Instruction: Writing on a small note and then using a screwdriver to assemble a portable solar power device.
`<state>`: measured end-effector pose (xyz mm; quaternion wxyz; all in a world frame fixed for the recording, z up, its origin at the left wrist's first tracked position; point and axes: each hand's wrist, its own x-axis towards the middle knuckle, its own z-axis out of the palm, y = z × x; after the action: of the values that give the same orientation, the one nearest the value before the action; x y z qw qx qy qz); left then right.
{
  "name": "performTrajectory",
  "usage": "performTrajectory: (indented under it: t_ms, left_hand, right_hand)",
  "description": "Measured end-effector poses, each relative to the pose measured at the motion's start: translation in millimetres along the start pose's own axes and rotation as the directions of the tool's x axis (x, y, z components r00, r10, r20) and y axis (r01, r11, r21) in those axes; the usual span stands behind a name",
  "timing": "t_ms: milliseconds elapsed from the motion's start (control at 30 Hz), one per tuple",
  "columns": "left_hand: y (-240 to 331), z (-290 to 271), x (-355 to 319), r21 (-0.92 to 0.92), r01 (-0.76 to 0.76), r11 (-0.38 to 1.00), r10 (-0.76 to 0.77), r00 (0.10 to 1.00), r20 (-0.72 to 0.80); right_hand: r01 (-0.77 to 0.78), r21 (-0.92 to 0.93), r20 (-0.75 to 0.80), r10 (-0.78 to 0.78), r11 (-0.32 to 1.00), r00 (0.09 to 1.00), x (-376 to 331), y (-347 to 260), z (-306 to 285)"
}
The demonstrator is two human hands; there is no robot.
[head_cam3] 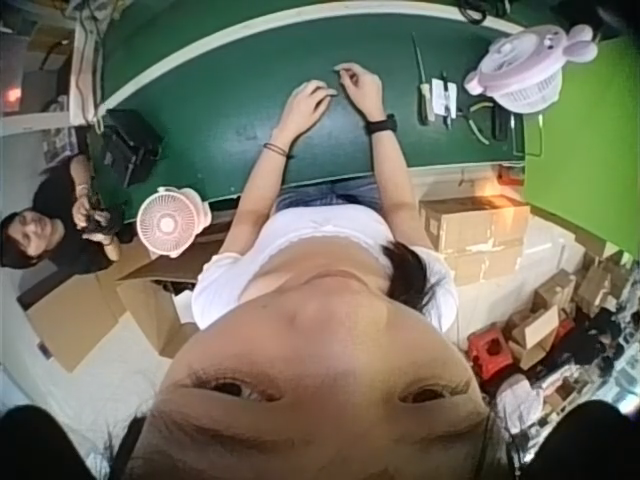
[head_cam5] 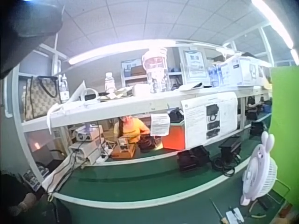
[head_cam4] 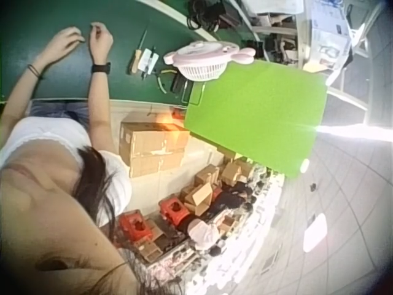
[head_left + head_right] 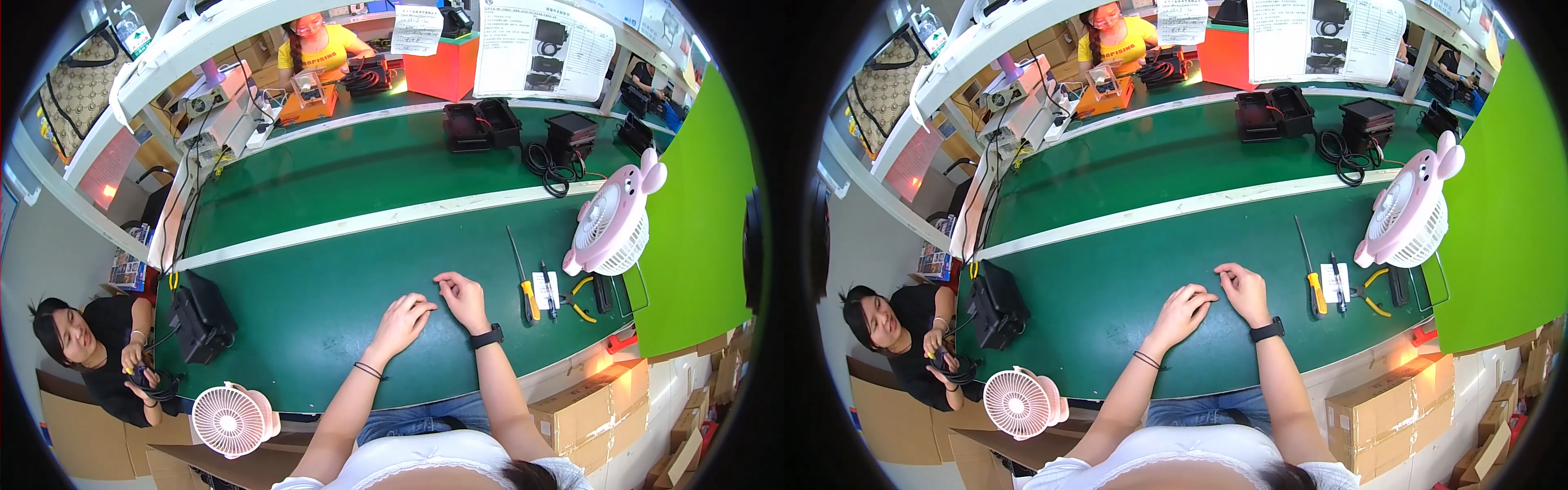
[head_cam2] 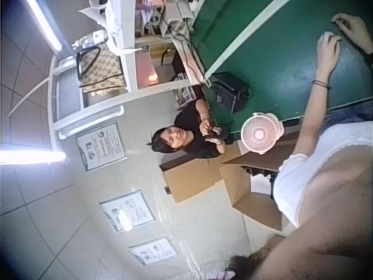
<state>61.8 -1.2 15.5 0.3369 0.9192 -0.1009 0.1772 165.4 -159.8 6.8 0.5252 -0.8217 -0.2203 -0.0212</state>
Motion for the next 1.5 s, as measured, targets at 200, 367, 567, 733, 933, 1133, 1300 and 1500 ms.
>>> performTrajectory:
  t_ms: [200,367,567,733,933,1133,1300,1500]
  left_hand:
    - [-1.0,1.1,-0.1,0.002,-0.009,1.0,0.009,1.0,-0.008]
    - [-0.5,0.0,0.6,0.003,-0.012,1.0,0.012,1.0,-0.007]
    - [-0.2,-0.7,0.0,0.003,-0.002,1.0,0.002,1.0,0.0]
    - [1.0,-1.0,-0.2,-0.006,0.003,1.0,-0.003,1.0,-0.003]
    - [0.4,0.7,0.5,-0.006,-0.001,1.0,0.001,1.0,-0.005]
    - [2.2,-1.0,0.3,0.003,0.005,1.0,-0.005,1.0,0.0]
    - [2.2,-1.2,-0.2,-0.001,-0.005,1.0,0.005,1.0,-0.007]
    - [2.0,-1.6,-0.5,-0.003,-0.001,1.0,0.001,1.0,-0.007]
  right_hand:
    - [0.002,0.0,-0.001,-0.002,1.0,1.0,0.2,-2.2,-0.9]
    - [0.004,-0.001,-0.004,-0.004,1.0,1.0,0.7,-2.8,-1.0]
    - [-0.001,-0.003,0.0,0.001,1.0,1.0,0.0,-3.5,-0.7]
    - [-0.007,0.006,-0.005,0.007,1.0,1.0,-0.1,-1.9,0.4]
    - [-0.009,-0.013,0.034,0.009,1.0,0.999,1.0,-2.3,-3.0]
    - [0.003,0.003,0.017,-0.003,1.0,1.0,0.0,-0.5,-0.9]
    - [0.005,0.023,0.004,-0.005,1.0,1.0,-1.0,1.9,-0.3]
    - [0.015,0.033,-0.004,-0.015,0.999,1.0,-0.8,2.6,1.1]
